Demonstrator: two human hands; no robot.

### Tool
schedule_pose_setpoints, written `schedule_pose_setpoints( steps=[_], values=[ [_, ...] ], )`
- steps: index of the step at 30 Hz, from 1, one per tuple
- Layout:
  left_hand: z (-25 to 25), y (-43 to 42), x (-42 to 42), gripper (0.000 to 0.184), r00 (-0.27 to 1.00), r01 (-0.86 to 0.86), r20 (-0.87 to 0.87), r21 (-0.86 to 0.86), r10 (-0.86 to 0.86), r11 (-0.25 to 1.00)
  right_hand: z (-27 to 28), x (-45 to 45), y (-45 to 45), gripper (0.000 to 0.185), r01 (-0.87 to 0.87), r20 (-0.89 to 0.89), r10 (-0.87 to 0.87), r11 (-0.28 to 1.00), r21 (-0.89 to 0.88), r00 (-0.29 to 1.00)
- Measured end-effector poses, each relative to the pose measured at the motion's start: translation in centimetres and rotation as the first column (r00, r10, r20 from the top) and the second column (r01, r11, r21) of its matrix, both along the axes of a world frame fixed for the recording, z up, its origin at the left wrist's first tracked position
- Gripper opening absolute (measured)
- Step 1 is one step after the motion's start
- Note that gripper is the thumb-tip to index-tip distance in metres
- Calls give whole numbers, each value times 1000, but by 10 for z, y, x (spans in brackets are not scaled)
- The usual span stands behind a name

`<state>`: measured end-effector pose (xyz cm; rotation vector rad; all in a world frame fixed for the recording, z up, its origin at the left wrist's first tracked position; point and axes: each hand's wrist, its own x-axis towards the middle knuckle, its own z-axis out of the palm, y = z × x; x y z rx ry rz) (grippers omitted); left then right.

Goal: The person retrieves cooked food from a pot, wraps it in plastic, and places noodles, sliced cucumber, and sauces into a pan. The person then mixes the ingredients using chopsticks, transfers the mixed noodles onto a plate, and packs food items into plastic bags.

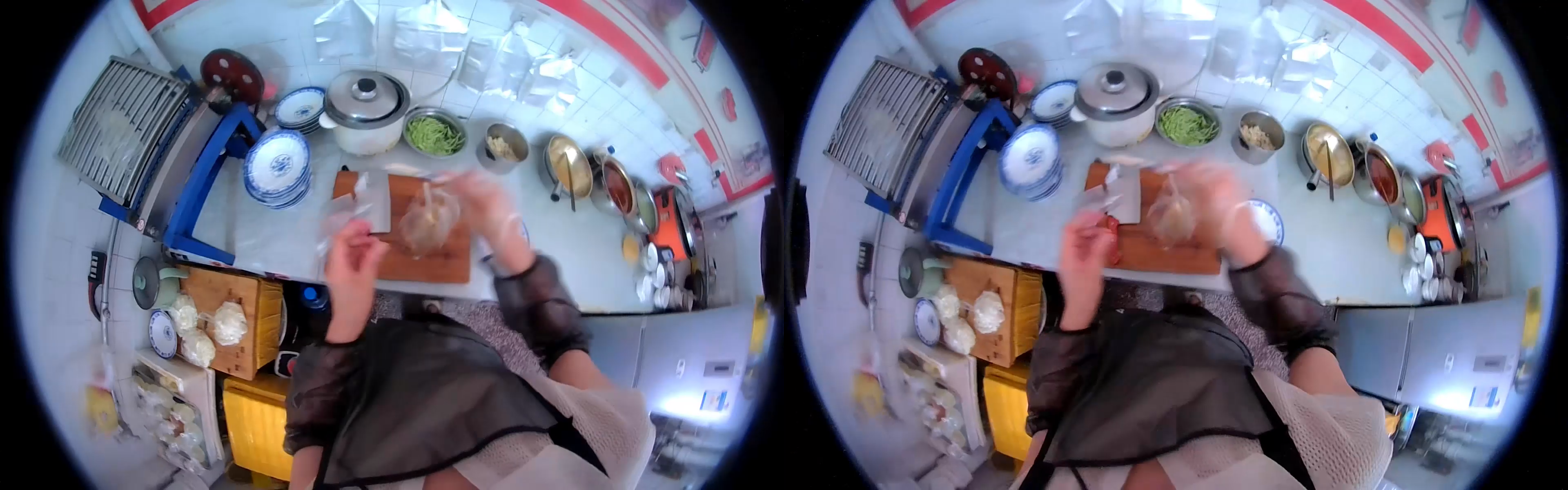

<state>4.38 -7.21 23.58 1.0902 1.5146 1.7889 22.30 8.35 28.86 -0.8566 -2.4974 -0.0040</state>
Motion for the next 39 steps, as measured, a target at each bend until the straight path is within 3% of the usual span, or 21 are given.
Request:
schedule_pose_setpoints(
  steps=[2,4,6,8,12,14,16,19,20,22,23,24,25,26,27,28,29,32,36,38,39],
  values=[
    [-48,38,49,36,964,-12,-264,-153,-29,988,-4,74,81,29,80,192,-95,993,82,977],
    [-73,76,83,33,960,-96,-279,-215,33,972,-23,89,131,30,56,295,-77,995,79,952],
    [-102,108,94,30,953,-171,-290,-269,89,948,-38,75,159,28,-85,681,45,996,26,731],
    [-129,128,92,19,913,-219,-390,-214,123,952,-67,60,175,15,-271,569,253,961,-54,782],
    [-108,131,89,12,873,-324,-432,-167,227,931,-137,14,179,15,-610,369,702,712,-347,609],
    [-116,126,84,12,841,-340,-503,-202,201,918,-122,9,139,17,-608,399,701,712,-352,590],
    [-117,124,86,18,652,-342,-741,-101,158,934,-201,-6,118,27,-467,133,633,680,-565,762],
    [-114,104,89,31,617,-444,-764,-141,188,885,-122,17,101,34,-325,176,410,869,-372,895],
    [-114,97,88,34,588,-490,-783,-146,202,859,-146,23,127,29,-416,243,537,811,-411,808],
    [-120,87,82,30,834,-439,-414,-97,365,893,-150,60,180,22,-523,151,624,743,-418,767],
    [-102,88,87,28,856,-431,-363,-107,368,896,-139,91,221,21,-553,-10,590,750,-361,807],
    [-81,88,92,26,873,-426,-314,-119,373,897,-92,125,252,19,-418,151,433,900,-121,889],
    [-75,93,95,26,878,-415,-309,-112,365,903,-76,134,300,19,-85,582,167,983,-165,796],
    [-71,97,97,25,854,-416,-387,-108,347,903,-50,152,338,21,154,600,-107,988,-27,793],
    [-66,104,99,25,823,-420,-463,-103,330,902,-27,173,372,28,203,734,-214,973,106,645],
    [-60,117,104,25,822,-419,-462,-92,334,903,-56,222,426,32,-66,571,-244,882,467,784],
    [-54,132,112,25,843,-352,-470,-115,262,929,-49,240,454,34,-105,498,-349,728,677,794],
    [-47,176,141,24,850,-245,-509,-149,138,958,-15,259,494,24,-420,667,62,819,391,742],
    [-37,232,181,23,859,-21,-504,-216,-92,976,-13,259,469,20,-431,622,122,821,375,773],
    [-43,252,187,22,876,27,-471,-170,-105,985,-28,253,454,21,-474,371,349,816,332,861],
    [-44,256,178,21,855,-17,-514,-153,-65,988,-32,250,438,22,-483,363,372,826,292,854]
  ],
)
